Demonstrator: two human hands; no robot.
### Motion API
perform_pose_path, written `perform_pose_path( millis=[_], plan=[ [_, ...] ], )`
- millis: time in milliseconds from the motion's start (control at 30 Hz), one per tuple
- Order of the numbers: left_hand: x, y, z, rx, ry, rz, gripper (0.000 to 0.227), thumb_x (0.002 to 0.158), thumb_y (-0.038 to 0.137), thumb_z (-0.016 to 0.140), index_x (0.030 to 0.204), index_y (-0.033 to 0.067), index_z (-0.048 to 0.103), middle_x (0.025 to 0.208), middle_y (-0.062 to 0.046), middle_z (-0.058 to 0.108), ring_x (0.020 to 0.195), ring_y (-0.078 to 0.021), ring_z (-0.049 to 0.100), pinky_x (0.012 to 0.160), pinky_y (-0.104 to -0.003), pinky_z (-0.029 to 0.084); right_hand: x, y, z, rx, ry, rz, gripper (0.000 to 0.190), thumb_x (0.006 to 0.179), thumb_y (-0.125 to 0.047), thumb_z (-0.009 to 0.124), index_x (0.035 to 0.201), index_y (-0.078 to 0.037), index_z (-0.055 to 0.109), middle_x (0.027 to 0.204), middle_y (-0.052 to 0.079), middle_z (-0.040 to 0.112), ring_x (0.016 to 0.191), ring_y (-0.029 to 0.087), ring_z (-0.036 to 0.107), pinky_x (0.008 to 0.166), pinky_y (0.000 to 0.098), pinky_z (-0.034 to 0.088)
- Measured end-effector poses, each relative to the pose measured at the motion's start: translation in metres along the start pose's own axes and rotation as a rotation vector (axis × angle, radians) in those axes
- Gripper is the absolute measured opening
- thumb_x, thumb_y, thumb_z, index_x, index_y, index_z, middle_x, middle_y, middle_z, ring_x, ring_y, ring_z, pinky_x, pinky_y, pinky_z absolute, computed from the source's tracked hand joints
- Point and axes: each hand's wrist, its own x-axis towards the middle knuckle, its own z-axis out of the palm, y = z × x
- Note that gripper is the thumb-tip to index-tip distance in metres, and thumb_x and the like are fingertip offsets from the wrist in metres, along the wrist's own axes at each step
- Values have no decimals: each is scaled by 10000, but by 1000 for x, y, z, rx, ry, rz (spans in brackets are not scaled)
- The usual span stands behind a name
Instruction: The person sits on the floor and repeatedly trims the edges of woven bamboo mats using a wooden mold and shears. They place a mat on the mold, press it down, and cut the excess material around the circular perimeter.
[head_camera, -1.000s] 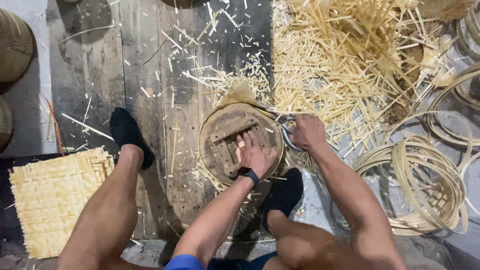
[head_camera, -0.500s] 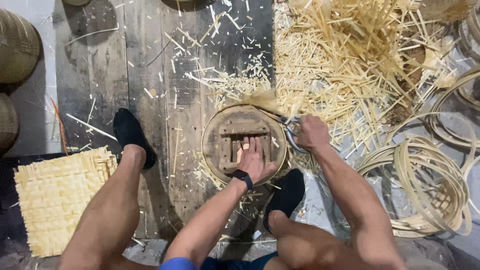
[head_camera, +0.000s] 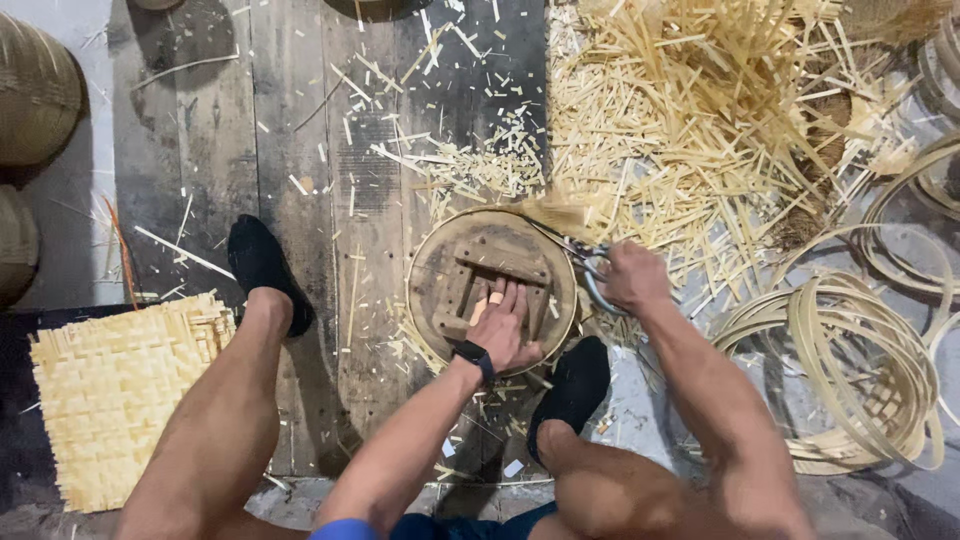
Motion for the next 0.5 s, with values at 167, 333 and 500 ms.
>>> perform_pose_path(
  millis=[167,333,500],
  plan=[
    [-8,-6,-5,48,-76,39,1093,671,489,752,1517,-75,350,1558,-291,394,1493,-431,317,1253,-543,172,-15,18,-2,-52,131,-49,508,865,-495,668,1032,-16,643,947,179,653,892,318,661,783,486,548],
    [-6,-9,-5,-2,-59,79,1122,676,521,768,1510,-91,333,1544,-319,369,1468,-461,313,1237,-552,167,12,-20,-23,-114,170,-132,586,816,-526,689,1017,23,638,890,183,627,814,306,636,734,454,555],
    [-9,-10,-23,86,-158,134,1093,659,451,769,1505,-89,335,1534,-289,397,1451,-440,334,1237,-534,184,10,-2,-24,-69,-253,47,487,896,-509,623,1067,-60,707,976,127,652,836,259,676,750,427,604]
  ],
)
